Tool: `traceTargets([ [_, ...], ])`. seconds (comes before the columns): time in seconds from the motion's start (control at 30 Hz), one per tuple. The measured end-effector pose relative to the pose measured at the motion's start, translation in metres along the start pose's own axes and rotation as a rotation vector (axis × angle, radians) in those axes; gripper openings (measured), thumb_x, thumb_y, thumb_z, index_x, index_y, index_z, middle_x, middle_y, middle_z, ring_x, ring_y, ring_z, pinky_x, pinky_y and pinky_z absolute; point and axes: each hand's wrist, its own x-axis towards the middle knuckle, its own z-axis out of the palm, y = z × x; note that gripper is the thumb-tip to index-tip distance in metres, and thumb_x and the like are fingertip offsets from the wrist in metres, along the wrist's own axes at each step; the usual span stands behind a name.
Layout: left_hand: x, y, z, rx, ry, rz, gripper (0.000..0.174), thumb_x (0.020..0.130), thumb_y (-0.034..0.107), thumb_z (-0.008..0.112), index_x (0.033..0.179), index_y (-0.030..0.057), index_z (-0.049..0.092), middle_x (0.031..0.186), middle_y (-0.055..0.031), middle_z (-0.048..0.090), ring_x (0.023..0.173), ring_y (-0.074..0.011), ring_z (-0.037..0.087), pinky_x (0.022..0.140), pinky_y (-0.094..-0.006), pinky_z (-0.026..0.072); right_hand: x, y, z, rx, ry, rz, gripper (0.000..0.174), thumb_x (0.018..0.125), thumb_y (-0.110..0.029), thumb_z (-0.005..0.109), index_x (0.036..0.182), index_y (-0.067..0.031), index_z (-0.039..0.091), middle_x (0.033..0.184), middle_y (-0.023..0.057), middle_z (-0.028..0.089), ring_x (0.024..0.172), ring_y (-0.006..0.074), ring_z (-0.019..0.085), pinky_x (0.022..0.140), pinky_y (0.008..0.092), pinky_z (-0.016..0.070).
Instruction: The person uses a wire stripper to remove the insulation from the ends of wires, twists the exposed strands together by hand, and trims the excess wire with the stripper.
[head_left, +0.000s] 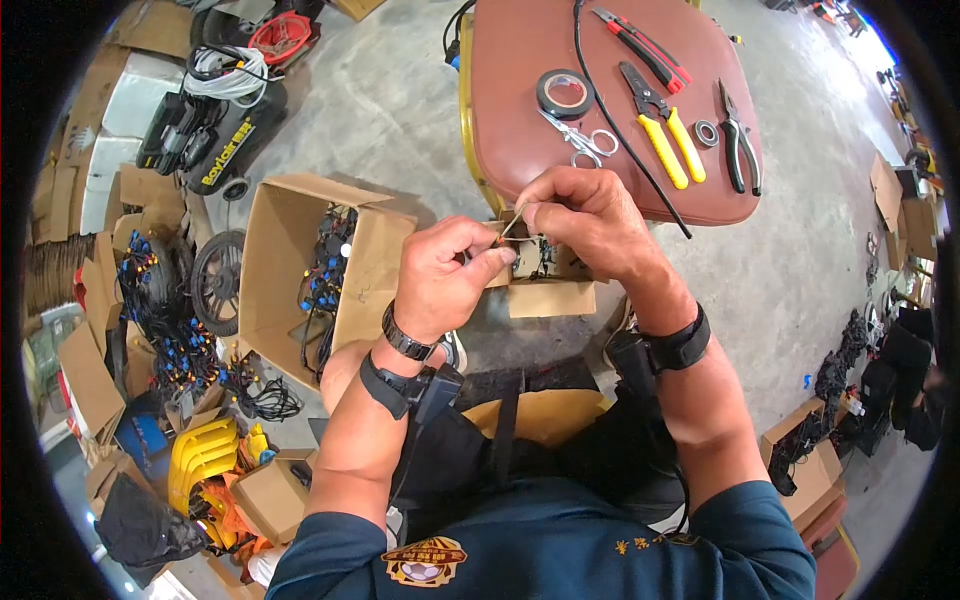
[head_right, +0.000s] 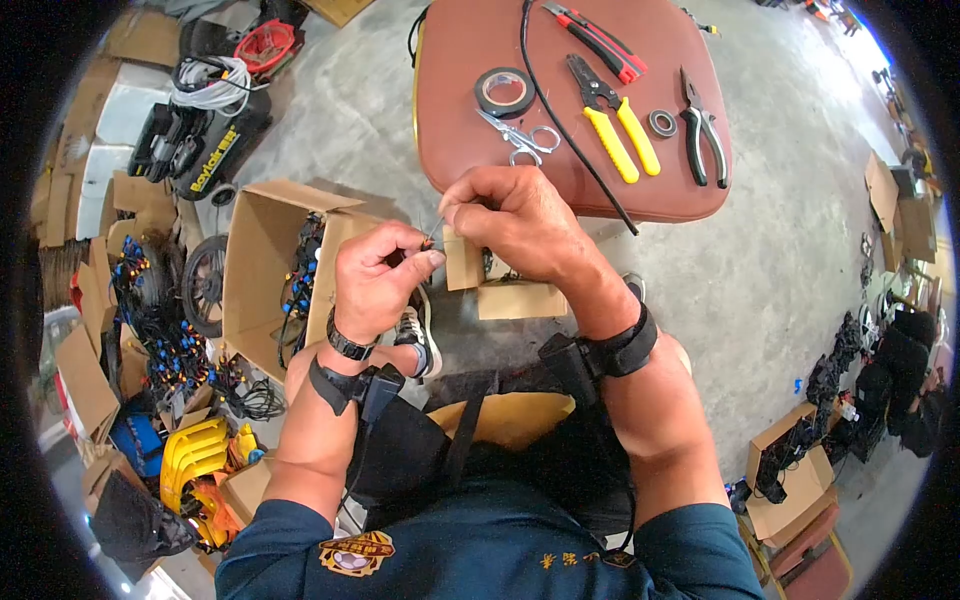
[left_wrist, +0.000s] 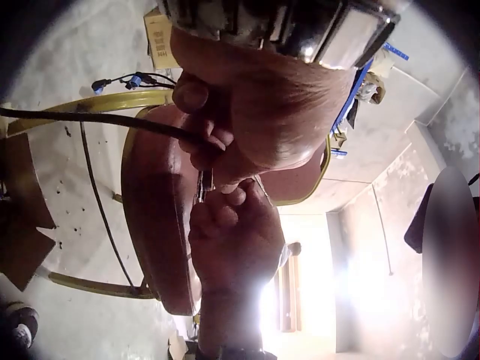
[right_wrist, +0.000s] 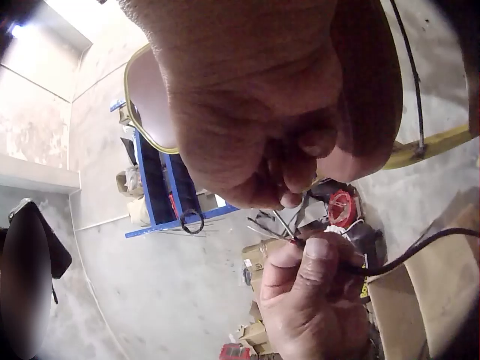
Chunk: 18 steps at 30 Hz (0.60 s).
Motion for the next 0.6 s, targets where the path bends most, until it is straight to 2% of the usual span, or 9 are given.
traceTargets([
  [0.37, -0.0013, 0.0041, 0.0019, -0.296, -0.009, -0.184, 0.009, 0.081, 0.000, 0.075, 0.084, 0.0005, 0.066, 0.072, 0.0026, 0.059, 0.066, -0.0050, 0.051, 0.059, -0.0217, 0.0412, 0.0001, -0.0015, 0.0011, 0.015, 0.010, 0.020, 0.011, 0.086, -0.008, 0.064, 0.089, 0.0015, 0.068, 0.075, -0.0009, 0.063, 0.068, 0.0050, 0.055, 0.061, 0.0241, 0.0467],
  [0.6, -0.0013, 0.0040, 0.0029, -0.354, -0.010, -0.211, 0.009, 0.082, 0.001, 0.075, 0.086, 0.0002, 0.067, 0.075, 0.0005, 0.063, 0.068, -0.0061, 0.056, 0.061, -0.0220, 0.0453, -0.0009, 0.0022, 0.0045, 0.020, 0.053, 0.004, 0.012, 0.086, -0.009, 0.065, 0.089, 0.0024, 0.067, 0.073, -0.0010, 0.062, 0.067, 0.0048, 0.055, 0.060, 0.0239, 0.0462],
])
